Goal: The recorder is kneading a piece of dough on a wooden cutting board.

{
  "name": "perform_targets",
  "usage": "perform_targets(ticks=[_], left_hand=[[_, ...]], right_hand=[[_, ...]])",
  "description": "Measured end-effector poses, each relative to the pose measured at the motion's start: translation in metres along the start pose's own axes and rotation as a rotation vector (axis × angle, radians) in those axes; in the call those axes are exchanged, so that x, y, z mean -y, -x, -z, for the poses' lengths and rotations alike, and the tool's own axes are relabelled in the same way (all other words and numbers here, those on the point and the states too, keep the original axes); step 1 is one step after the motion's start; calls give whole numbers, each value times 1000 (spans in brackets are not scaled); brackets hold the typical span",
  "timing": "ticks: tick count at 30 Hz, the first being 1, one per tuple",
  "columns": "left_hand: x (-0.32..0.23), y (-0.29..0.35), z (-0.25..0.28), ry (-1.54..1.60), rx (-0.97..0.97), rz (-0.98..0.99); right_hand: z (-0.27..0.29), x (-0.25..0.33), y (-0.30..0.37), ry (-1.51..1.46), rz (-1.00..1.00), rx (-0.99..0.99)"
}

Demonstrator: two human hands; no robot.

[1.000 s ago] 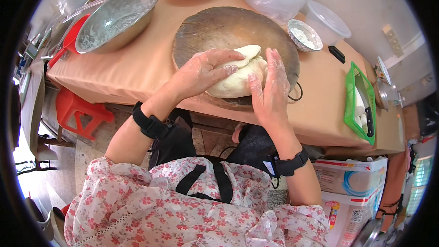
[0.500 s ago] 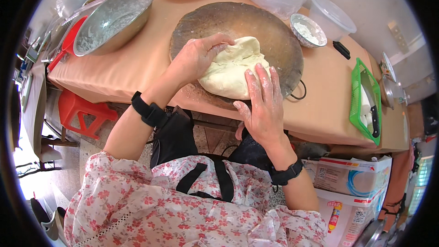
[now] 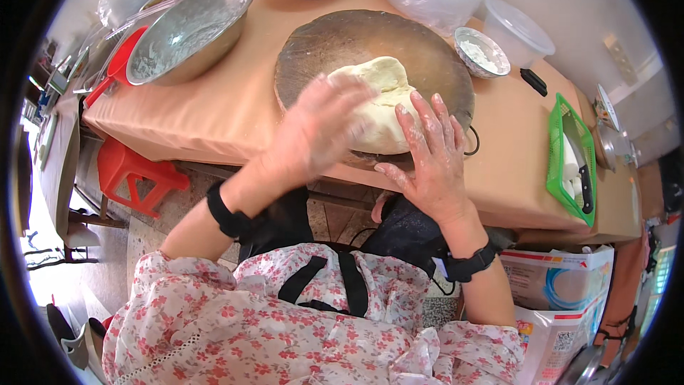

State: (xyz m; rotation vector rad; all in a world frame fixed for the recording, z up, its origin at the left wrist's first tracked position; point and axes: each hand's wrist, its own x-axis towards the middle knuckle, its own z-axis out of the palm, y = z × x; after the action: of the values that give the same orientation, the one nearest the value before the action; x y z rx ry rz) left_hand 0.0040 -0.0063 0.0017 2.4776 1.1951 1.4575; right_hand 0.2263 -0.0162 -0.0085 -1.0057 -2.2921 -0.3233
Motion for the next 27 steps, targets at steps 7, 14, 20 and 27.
perform_targets(ticks=[7,14,20,27], left_hand=[[-2,43,-34,-177,26,-111],[2,45,-40,-96,-4,-115],[4,49,-35,-95,58,-79],[-3,45,-32,-75,56,-44]], right_hand=[[-11,-7,-1,-155,-3,78],[-13,-6,1,-169,-37,28],[6,-10,-30,-137,-50,137],[-10,-8,-54,-92,-18,260]])
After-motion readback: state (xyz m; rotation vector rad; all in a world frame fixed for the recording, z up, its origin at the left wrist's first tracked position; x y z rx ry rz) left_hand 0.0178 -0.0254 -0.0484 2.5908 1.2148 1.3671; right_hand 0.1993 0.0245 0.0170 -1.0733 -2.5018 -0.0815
